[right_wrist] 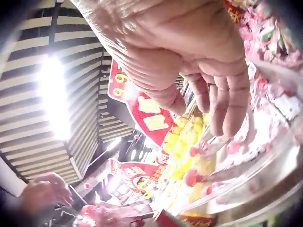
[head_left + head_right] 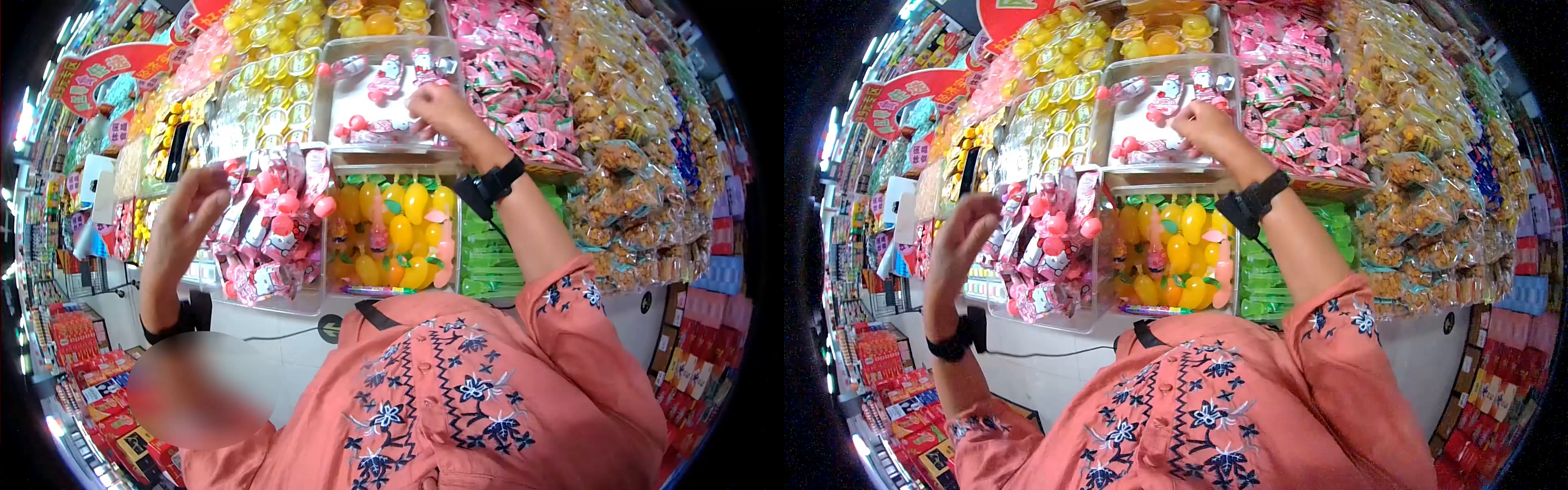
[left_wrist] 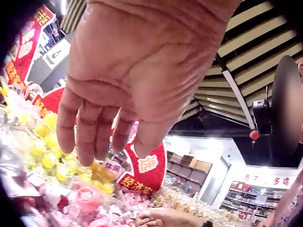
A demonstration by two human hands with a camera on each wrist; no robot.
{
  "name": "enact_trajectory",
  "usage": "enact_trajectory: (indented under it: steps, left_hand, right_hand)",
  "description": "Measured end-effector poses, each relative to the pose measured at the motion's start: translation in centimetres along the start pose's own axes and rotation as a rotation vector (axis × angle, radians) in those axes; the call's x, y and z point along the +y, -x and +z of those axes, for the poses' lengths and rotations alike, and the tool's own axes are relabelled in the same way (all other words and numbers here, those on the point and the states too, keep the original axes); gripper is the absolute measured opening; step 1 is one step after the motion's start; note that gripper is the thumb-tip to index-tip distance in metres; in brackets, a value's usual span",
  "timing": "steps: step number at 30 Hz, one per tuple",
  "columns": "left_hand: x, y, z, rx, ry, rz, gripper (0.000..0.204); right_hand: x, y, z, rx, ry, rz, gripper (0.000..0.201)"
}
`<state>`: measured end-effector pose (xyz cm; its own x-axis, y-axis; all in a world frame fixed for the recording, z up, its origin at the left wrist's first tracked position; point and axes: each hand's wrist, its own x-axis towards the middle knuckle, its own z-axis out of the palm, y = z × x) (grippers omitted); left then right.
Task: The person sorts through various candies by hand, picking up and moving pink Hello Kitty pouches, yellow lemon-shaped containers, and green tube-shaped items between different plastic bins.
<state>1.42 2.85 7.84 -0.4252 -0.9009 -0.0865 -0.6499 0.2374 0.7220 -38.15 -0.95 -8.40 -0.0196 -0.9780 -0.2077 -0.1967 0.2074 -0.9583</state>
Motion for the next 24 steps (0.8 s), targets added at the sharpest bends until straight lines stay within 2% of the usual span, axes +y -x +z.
enact_trajectory:
  steps: [3, 5, 9, 13, 14, 17, 20, 21, 23, 24]
  left_hand:
    - [2.8, -5.3, 1.4, -0.084, -0.019, 0.086, 0.032]
    - [3.6, -9.3, 2.8, -0.197, -0.198, 0.209, 0.034]
    - [3.5, -16.3, 7.2, -0.372, -0.365, 0.303, 0.039]
    - [2.1, -20.3, 11.3, -0.465, -0.548, 0.355, 0.048]
    - [1.2, -21.4, 12.2, -0.488, -0.569, 0.342, 0.05]
    - [-1.6, -23.7, 14.7, -0.552, -0.635, 0.287, 0.055]
    - [-1.0, -24.4, 15.9, -0.595, -0.73, 0.205, 0.059]
    - [-1.3, -25.0, 16.6, -0.631, -0.774, 0.21, 0.056]
    - [-0.6, -24.8, 17.0, -0.712, -0.745, 0.206, 0.049]
    - [-0.2, -24.5, 17.2, -0.743, -0.7, 0.158, 0.04]
  right_hand:
    - [2.6, -2.3, -2.7, 0.25, 0.305, -0.107, 0.039]
    - [3.9, -2.6, -3.5, 0.365, 0.511, -0.152, 0.042]
    - [3.4, -2.2, -3.0, 0.333, 0.646, -0.158, 0.044]
    - [4.6, -4.0, -1.9, 0.318, 0.649, -0.164, 0.045]
    - [4.2, -3.8, -2.0, 0.278, 0.693, -0.122, 0.045]
    - [4.8, -4.7, -1.7, 0.323, 0.742, -0.12, 0.046]
    - [3.8, -4.7, -1.2, 0.371, 0.734, 0.002, 0.049]
    - [4.7, -5.6, -1.2, 0.39, 0.703, 0.003, 0.053]
    - [3.2, -4.6, -0.9, 0.372, 0.747, 0.03, 0.053]
    - [3.3, -4.6, -0.9, 0.357, 0.759, 0.004, 0.052]
